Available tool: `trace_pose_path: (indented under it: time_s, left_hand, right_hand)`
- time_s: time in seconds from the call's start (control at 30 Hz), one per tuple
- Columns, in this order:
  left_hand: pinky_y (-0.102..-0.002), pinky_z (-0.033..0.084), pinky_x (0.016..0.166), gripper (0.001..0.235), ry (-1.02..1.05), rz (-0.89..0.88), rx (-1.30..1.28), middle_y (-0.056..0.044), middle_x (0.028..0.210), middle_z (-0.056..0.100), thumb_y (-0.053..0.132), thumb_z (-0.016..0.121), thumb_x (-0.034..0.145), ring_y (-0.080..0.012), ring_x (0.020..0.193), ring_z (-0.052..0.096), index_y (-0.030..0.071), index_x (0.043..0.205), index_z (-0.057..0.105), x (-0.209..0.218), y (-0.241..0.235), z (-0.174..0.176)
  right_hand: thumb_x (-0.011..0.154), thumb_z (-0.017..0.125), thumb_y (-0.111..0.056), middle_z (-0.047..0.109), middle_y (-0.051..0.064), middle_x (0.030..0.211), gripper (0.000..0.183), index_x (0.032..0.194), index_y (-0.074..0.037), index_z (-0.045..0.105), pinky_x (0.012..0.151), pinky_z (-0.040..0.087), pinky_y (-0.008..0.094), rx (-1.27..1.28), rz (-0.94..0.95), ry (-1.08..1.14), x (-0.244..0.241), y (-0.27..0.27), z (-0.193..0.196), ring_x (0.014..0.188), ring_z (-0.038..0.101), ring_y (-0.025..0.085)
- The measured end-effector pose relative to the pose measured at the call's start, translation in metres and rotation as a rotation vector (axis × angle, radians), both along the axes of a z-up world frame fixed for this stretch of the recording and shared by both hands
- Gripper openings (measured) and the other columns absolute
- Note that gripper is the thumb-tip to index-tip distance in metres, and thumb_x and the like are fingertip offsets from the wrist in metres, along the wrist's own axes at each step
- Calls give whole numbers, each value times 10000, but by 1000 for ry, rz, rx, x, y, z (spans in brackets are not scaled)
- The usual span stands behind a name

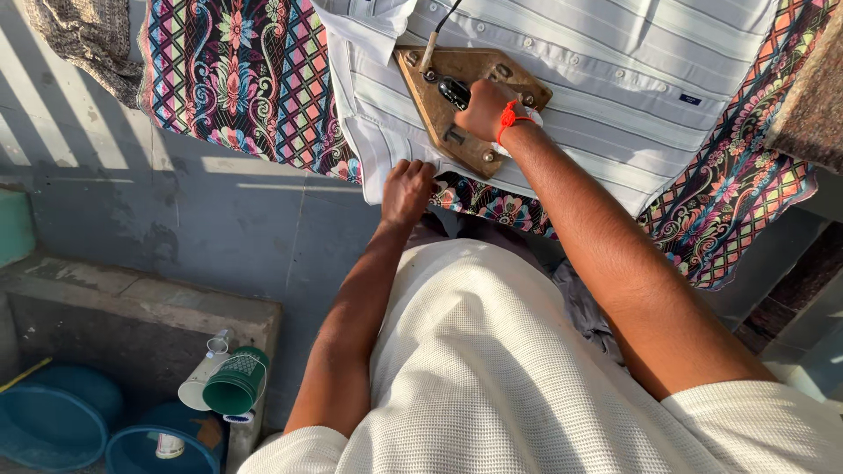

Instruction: The person irons a striped shirt on a patterned surface using an iron, smoothing the fabric by hand and repositioning the shirt to reach different sections.

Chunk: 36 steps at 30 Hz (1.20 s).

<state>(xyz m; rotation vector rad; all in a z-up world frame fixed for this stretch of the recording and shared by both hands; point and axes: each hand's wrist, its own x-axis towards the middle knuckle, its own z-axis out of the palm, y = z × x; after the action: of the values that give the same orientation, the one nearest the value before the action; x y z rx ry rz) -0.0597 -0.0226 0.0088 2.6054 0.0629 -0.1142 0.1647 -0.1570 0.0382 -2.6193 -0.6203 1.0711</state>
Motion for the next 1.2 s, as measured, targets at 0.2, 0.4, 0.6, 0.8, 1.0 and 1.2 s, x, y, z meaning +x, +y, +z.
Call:
trace_pose_path:
  time_s: [0.2, 0.4, 0.6, 0.8, 1.0, 1.2]
  left_hand:
    - [-437, 577, 736, 23, 23, 129, -17, -88, 905, 733, 136, 710, 898, -320, 853, 717, 125, 896, 730, -2, 23, -2]
    - [-477, 564, 727, 71, 140, 282, -21, -120, 909, 739, 163, 701, 884, -372, 833, 710, 126, 869, 759, 3, 9, 11]
    - [-451, 578, 765, 115, 153, 347, 86, -134, 947, 735, 81, 662, 876, -339, 882, 719, 130, 919, 757, -1, -3, -17]
    - [-483, 554, 791, 88, 171, 498, 93, -141, 939, 731, 94, 665, 893, -365, 894, 700, 108, 895, 751, 4, -19, -15]
    - [-471, 554, 796, 94, 173, 543, 90, -129, 924, 737, 106, 668, 900, -353, 879, 703, 110, 871, 757, 10, -21, -6]
    - [-467, 559, 775, 53, 221, 547, 63, -123, 923, 741, 133, 713, 867, -343, 851, 710, 117, 877, 762, 12, -16, 2]
  right_hand:
    - [799, 707, -327, 709, 277, 840, 356, 833, 28, 723, 798, 574, 465, 25, -5, 1, -17, -24, 8, 843, 720, 404]
    - [795, 695, -291, 729, 229, 850, 294, 893, -21, 757, 783, 568, 490, 35, -60, 23, -50, -114, 10, 829, 722, 403]
    - [817, 791, -359, 744, 180, 818, 313, 895, -56, 769, 776, 566, 478, 80, -140, -16, -63, -160, 22, 803, 728, 370]
    - [796, 795, -309, 718, 223, 817, 314, 955, -40, 763, 717, 557, 511, 191, -135, -91, -34, -141, 6, 787, 706, 420]
    - [761, 734, -234, 698, 280, 775, 264, 801, 26, 709, 691, 559, 502, 222, -321, -103, 11, -107, -16, 747, 708, 432]
    - [723, 751, -251, 687, 274, 742, 253, 739, -2, 706, 653, 552, 499, 170, -315, -158, -12, -132, 4, 725, 700, 433]
